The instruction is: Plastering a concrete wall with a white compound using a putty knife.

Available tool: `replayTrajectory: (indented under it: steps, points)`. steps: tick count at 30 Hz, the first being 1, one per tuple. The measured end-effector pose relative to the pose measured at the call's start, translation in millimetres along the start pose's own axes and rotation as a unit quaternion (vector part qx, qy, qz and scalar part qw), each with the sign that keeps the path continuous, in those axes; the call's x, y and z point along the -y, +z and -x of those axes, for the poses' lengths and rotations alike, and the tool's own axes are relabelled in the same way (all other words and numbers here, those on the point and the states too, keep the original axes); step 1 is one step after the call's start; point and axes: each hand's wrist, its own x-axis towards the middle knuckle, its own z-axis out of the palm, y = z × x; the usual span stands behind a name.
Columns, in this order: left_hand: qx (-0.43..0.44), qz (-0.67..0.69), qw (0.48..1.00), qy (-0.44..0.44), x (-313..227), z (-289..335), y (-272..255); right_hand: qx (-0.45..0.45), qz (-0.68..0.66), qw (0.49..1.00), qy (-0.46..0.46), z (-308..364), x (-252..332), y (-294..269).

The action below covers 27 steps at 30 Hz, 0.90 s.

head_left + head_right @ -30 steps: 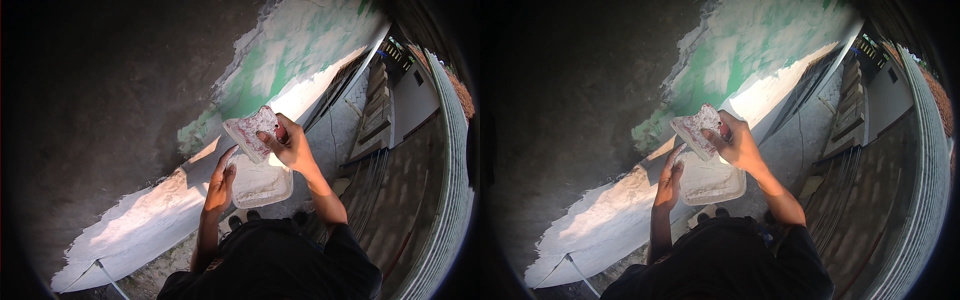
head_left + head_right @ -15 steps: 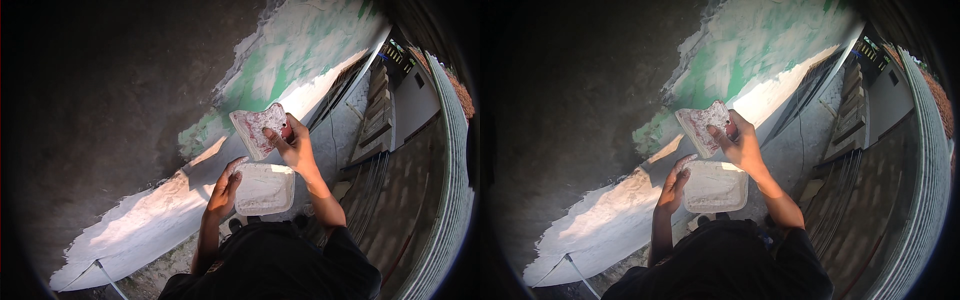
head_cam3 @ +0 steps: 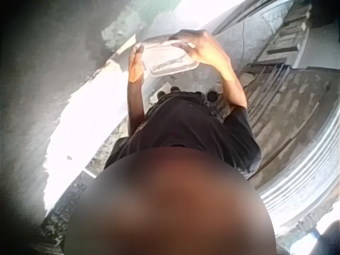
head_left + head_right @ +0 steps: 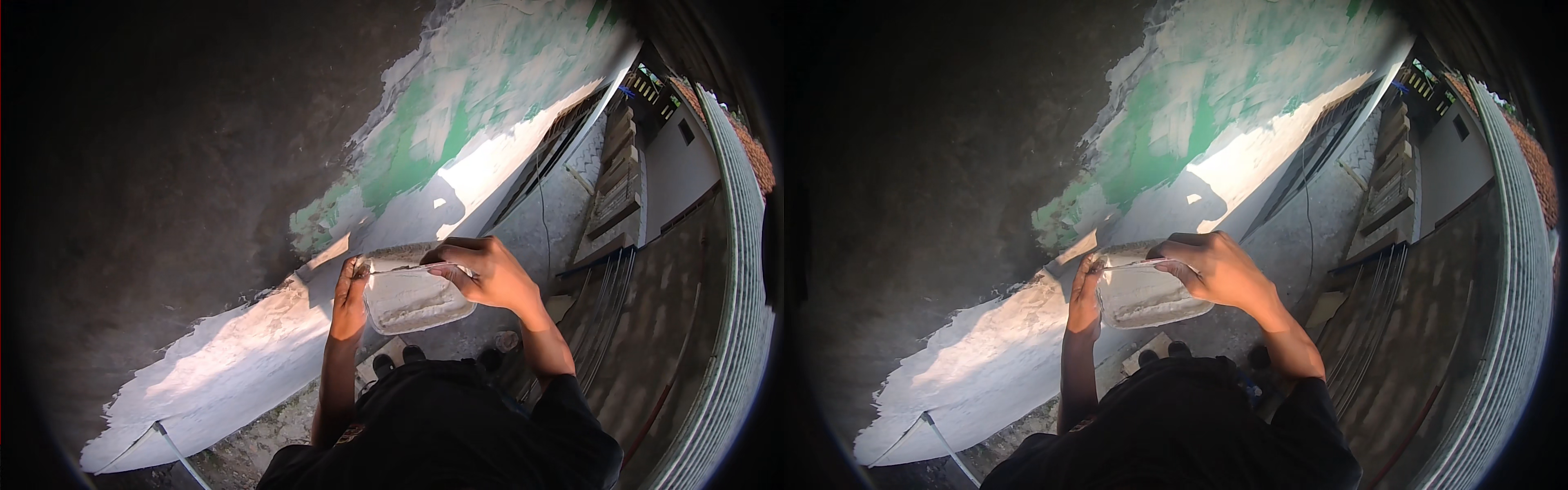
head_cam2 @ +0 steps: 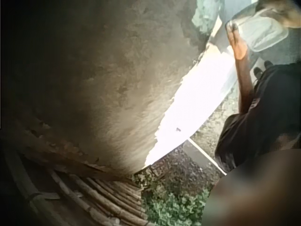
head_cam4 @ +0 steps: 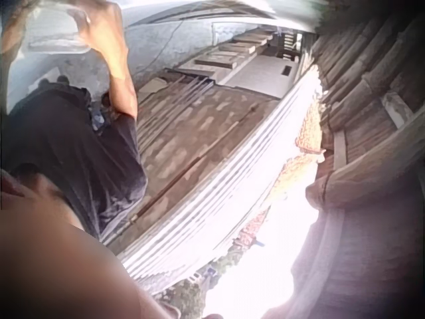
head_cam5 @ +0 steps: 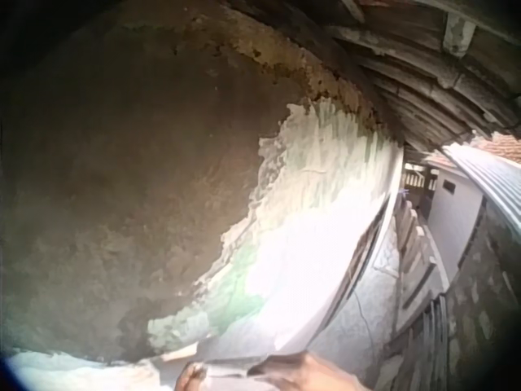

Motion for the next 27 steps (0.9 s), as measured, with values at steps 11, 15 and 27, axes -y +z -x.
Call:
replayTrajectory:
  steps: [11, 15, 27]
  points:
    - [-0.065, 0.033, 0.997, 0.01, 13, -20, -6, 0.116, 0.143, 0.982, -0.043, 15, -6, 20]
    - [-0.084, 0.022, 0.996, -0.023, 22, -24, -6, 0.138, 0.11, 0.983, -0.044, 7, -11, 12]
    - [-0.086, -0.006, 0.996, -0.023, 24, -28, -14, 0.182, 0.113, 0.976, -0.039, 2, -12, 15]
